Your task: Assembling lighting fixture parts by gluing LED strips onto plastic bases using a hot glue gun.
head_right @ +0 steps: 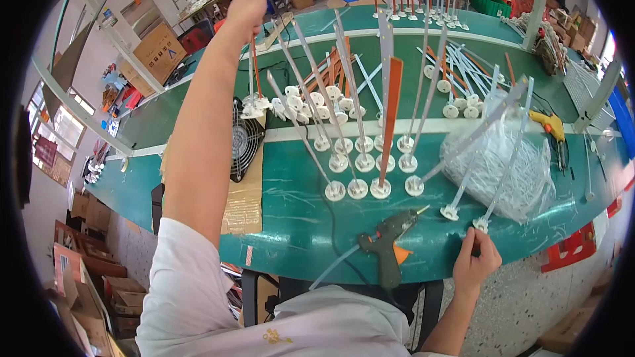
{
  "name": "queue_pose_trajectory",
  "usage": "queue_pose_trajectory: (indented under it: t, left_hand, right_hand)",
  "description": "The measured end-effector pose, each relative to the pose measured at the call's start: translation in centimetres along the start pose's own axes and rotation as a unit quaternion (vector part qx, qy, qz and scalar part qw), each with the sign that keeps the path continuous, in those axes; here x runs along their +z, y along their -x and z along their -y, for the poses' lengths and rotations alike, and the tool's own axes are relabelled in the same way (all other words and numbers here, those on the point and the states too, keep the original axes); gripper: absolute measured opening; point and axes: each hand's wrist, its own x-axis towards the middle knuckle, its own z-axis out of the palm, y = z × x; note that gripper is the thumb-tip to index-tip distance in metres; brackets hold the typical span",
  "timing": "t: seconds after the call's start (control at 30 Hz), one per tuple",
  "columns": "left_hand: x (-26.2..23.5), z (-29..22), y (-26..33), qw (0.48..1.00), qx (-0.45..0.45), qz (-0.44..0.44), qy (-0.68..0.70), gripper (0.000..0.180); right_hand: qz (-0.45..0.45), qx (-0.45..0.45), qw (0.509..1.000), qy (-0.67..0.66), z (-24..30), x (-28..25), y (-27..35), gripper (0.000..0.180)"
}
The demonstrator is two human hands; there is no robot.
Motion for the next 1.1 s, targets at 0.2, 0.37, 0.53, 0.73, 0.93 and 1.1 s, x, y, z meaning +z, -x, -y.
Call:
queue_pose_trajectory:
  t: [0.2, 0.37, 0.53, 0.73, 0.93, 1.1]
  left_hand:
    - [7.8, 5.4, -9.5, 0.961, -0.001, 0.133, -0.241, 0.040]
    - [13.9, 11.2, -10.7, 0.930, -0.043, 0.234, -0.280, 0.037]
    - [18.7, 15.4, -10.3, 0.911, -0.118, 0.315, -0.237, 0.031]
    - [18.0, 14.0, -9.0, 0.895, 0.073, 0.261, -0.355, 0.051]
    - [7.3, 7.6, -5.5, 0.871, -0.107, 0.224, 0.424, 0.060]
    - [-0.2, 3.2, 6.8, 0.800, 0.082, 0.191, 0.563, 0.065]
  right_hand:
    - [0.008, 0.025, 1.000, 0.015, -0.1, 0.3, 0.1, 0.015]
    - [0.021, 0.048, 0.998, 0.040, 0.6, 0.6, -0.4, 0.016]
    - [0.018, 0.072, 0.995, 0.065, 1.3, 0.6, -0.6, 0.016]
    - [0.020, 0.071, 0.994, 0.085, 1.3, 0.1, -0.6, 0.013]
    - [0.031, 0.075, 0.996, 0.039, 1.1, 0.2, -0.9, 0.010]
    - [0.050, 0.066, 0.997, 0.005, 1.1, 0.2, -0.8, 0.011]
